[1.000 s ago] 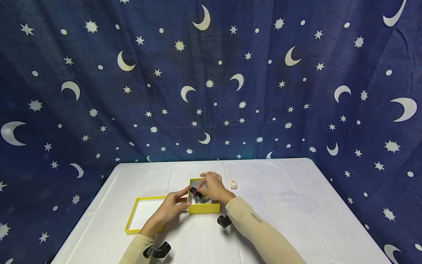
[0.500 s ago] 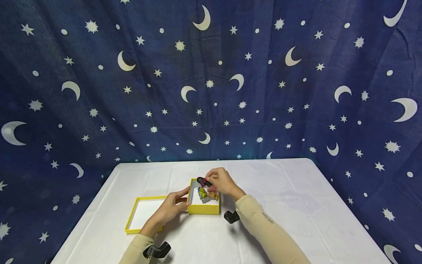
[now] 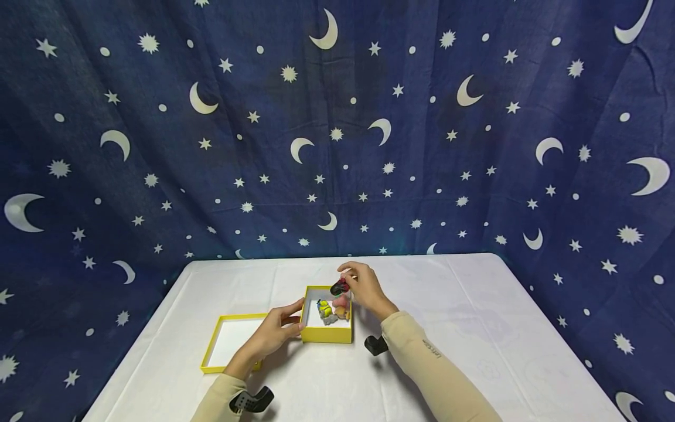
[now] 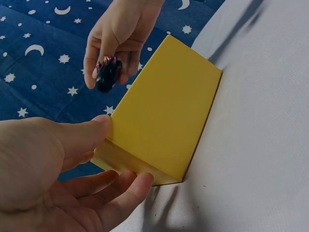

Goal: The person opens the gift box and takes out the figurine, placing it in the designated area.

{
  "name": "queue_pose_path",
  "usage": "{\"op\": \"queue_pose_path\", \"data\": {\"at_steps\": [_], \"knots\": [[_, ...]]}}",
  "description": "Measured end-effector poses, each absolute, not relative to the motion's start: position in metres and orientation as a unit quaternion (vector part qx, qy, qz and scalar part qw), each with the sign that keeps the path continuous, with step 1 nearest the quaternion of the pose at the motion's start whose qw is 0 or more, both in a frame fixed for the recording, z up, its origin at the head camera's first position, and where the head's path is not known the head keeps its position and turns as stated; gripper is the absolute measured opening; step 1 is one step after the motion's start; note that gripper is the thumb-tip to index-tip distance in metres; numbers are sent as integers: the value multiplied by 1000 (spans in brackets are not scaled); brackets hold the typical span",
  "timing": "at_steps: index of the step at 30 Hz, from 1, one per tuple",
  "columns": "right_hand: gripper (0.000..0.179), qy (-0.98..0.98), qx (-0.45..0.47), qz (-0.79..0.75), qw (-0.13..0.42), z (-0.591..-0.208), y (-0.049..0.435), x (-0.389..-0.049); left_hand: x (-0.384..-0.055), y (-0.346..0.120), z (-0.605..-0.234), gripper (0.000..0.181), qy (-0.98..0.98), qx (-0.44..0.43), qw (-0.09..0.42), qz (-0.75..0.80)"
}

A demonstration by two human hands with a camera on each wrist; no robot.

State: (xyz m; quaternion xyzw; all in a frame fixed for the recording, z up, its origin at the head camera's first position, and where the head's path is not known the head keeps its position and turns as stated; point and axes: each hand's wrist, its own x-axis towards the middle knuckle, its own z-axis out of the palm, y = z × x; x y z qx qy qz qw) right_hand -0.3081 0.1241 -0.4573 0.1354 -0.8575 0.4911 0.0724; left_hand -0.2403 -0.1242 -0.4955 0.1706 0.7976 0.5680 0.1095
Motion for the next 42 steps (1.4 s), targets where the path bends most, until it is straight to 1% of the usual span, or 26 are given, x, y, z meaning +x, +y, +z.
{"op": "queue_pose_path", "data": {"at_steps": [3,5,8,13,19,25,29,33,39,42], "knots": [[27,-857,123,496,68,-458,129,-310,-240,-124,-496,61,793,171,109,575],[27,-849,113,513,60,-460,133,-311,-240,-124,-495,61,788,173,109,580],[27,-818,92,567,24,-460,137,-311,-240,-124,-494,61,785,175,109,584],[33,-756,75,648,-46,-458,144,-312,-239,-124,-494,61,787,172,107,583],[36,-706,84,698,-88,-459,149,-313,-239,-124,-494,60,790,170,106,579],[31,-655,56,742,-133,-457,150,-312,-240,-124,-495,60,793,171,104,576],[33,-606,39,777,-165,-454,150,-313,-241,-124,-495,60,799,170,102,567],[36,-567,23,803,-180,-451,150,-312,-241,-124,-495,60,806,172,100,557],[30,-570,28,804,-169,-448,150,-310,-242,-124,-496,60,810,166,103,554],[41,-573,40,800,-174,-446,151,-310,-242,-124,-497,60,810,168,102,552]]}}
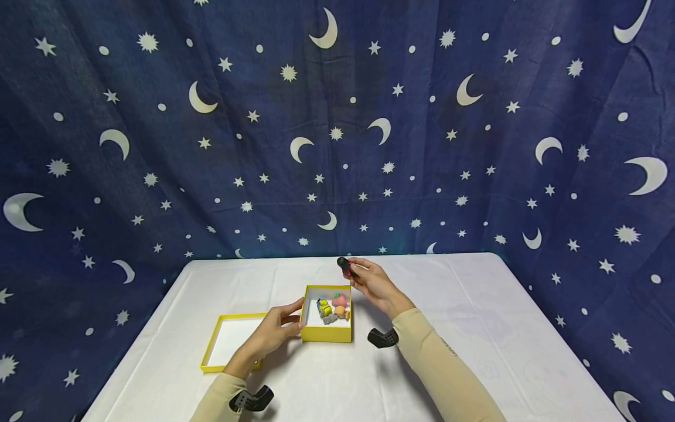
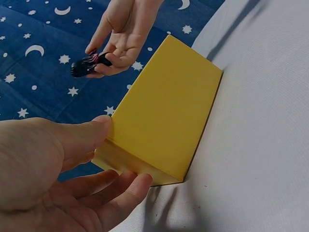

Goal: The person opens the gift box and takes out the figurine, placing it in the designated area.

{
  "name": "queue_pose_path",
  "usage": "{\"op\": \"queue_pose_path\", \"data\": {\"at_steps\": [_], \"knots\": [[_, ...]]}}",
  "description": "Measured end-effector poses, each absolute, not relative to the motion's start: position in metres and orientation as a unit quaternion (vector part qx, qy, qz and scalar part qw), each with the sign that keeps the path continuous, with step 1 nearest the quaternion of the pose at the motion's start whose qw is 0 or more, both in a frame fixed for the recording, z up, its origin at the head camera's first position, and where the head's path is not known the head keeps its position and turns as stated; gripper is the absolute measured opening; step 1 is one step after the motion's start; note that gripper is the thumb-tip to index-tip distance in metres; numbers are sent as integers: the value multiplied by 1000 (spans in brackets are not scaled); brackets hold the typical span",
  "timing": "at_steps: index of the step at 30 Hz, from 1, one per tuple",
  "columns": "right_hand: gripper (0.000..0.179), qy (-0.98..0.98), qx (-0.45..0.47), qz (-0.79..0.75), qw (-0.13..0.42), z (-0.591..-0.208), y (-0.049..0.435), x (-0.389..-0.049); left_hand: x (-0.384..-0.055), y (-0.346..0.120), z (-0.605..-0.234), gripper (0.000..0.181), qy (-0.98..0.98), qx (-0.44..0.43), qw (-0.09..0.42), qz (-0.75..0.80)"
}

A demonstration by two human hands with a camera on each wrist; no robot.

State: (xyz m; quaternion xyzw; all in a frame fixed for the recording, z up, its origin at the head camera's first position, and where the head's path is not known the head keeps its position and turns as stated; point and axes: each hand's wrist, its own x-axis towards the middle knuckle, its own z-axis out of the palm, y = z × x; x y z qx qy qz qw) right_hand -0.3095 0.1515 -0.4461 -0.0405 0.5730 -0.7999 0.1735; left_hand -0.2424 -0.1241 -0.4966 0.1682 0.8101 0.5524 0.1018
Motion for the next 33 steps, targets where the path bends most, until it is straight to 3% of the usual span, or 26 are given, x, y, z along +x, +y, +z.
{"op": "queue_pose_path", "data": {"at_steps": [4,15,23,33], "knots": [[56,559,-61,-804,193,-446,155,-310,-242,-124,-496,60,810,169,101,553],[55,558,-77,-795,224,-447,166,-310,-240,-125,-493,57,814,185,97,542],[23,644,-66,-743,171,-447,175,-309,-239,-126,-494,53,815,185,85,543],[58,781,-109,-612,58,-458,195,-309,-240,-125,-494,53,823,173,87,534]]}}
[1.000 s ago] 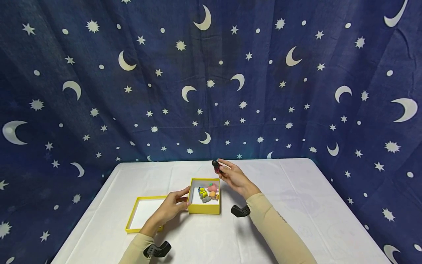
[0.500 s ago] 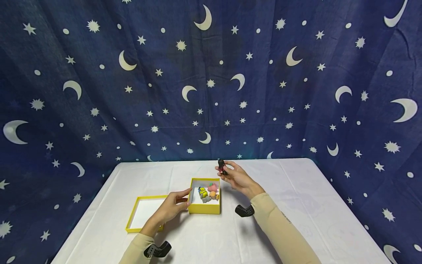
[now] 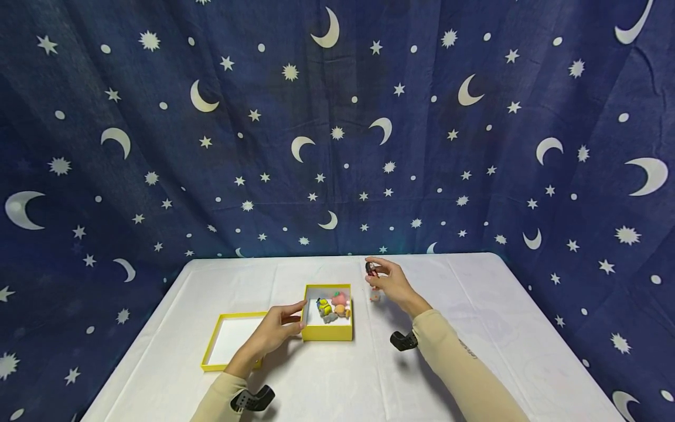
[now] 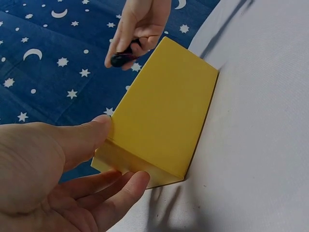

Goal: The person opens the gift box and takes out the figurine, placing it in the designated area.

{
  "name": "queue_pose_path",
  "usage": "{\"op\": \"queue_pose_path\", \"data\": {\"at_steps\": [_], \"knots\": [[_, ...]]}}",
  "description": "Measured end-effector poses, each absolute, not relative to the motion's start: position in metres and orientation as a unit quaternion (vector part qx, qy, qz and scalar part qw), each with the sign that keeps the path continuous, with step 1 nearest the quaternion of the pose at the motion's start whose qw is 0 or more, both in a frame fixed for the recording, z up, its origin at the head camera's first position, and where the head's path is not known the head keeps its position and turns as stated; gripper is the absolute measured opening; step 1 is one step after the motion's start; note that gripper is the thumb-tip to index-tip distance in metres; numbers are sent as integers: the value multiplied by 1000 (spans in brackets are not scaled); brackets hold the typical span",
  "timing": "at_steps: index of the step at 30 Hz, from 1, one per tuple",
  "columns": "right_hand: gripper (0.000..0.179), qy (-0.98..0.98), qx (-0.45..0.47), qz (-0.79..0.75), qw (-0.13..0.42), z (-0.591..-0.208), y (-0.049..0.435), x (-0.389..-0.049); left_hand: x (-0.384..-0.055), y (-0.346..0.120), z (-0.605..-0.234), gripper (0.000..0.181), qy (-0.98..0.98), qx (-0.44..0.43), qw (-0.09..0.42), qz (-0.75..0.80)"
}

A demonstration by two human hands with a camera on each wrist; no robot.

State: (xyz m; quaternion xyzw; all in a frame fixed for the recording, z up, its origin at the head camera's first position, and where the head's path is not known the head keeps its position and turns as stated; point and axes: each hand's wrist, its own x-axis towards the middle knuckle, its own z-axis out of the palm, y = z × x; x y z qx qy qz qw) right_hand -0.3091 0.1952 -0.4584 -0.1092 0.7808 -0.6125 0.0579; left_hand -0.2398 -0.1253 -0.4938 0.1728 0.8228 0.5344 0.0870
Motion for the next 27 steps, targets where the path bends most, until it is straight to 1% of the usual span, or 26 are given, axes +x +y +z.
{"op": "queue_pose_path", "data": {"at_steps": [5,7,12,16,21,27], "knots": [[68,790,-114,-598,70,-463,207,-307,-241,-125,-494,53,820,170,89,539],[70,787,-121,-601,66,-464,211,-307,-240,-124,-494,54,820,167,91,540],[62,789,-115,-602,45,-465,216,-305,-241,-125,-495,56,818,165,95,543],[56,813,-105,-572,22,-465,219,-304,-241,-126,-495,56,817,166,93,544],[54,833,-94,-545,-1,-471,225,-306,-242,-126,-495,55,817,164,92,546],[53,846,-75,-528,1,-482,233,-310,-242,-125,-496,53,818,163,90,544]]}}
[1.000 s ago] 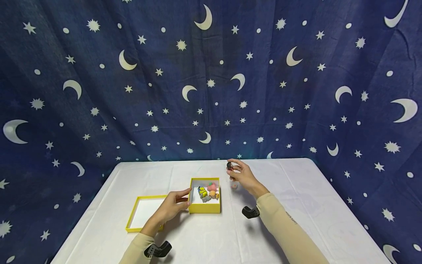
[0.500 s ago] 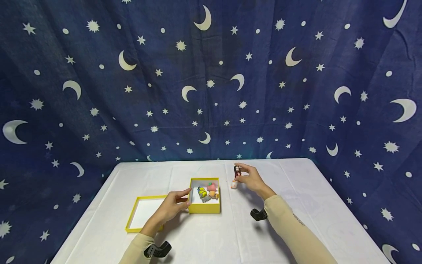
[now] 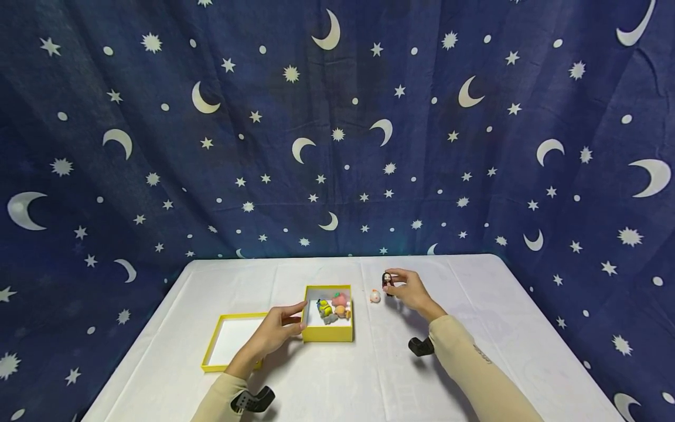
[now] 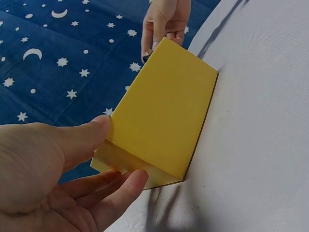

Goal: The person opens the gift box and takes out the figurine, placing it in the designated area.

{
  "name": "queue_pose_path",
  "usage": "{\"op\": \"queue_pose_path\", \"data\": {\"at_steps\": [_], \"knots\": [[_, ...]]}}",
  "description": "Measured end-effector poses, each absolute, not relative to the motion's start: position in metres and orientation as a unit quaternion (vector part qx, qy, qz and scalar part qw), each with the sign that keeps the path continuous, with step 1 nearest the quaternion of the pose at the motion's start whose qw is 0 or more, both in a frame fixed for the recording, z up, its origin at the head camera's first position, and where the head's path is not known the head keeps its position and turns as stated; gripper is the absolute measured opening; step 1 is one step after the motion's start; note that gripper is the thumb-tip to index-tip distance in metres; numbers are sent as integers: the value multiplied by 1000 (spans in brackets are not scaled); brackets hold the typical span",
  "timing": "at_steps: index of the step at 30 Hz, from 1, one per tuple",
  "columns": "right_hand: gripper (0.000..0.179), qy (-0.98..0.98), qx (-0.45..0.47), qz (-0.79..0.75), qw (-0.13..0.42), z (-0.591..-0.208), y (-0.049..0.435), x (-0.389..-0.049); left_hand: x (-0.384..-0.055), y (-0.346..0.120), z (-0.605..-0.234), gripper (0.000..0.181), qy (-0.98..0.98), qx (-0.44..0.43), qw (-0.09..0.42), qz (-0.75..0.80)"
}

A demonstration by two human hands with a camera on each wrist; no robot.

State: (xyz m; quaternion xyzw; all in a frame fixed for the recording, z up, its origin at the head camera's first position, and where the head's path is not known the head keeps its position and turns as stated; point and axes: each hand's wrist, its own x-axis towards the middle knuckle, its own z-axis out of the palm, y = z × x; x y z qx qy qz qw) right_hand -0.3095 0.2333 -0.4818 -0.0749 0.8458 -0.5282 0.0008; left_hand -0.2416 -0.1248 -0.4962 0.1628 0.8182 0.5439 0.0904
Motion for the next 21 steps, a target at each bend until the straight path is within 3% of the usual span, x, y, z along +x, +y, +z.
{"op": "queue_pose_path", "data": {"at_steps": [10,21], "knots": [[53,865,-6,-499,58,-500,241,-313,-241,-125,-496,55,820,160,94,541],[48,871,23,-486,69,-509,237,-315,-238,-125,-494,53,813,171,80,551]]}}
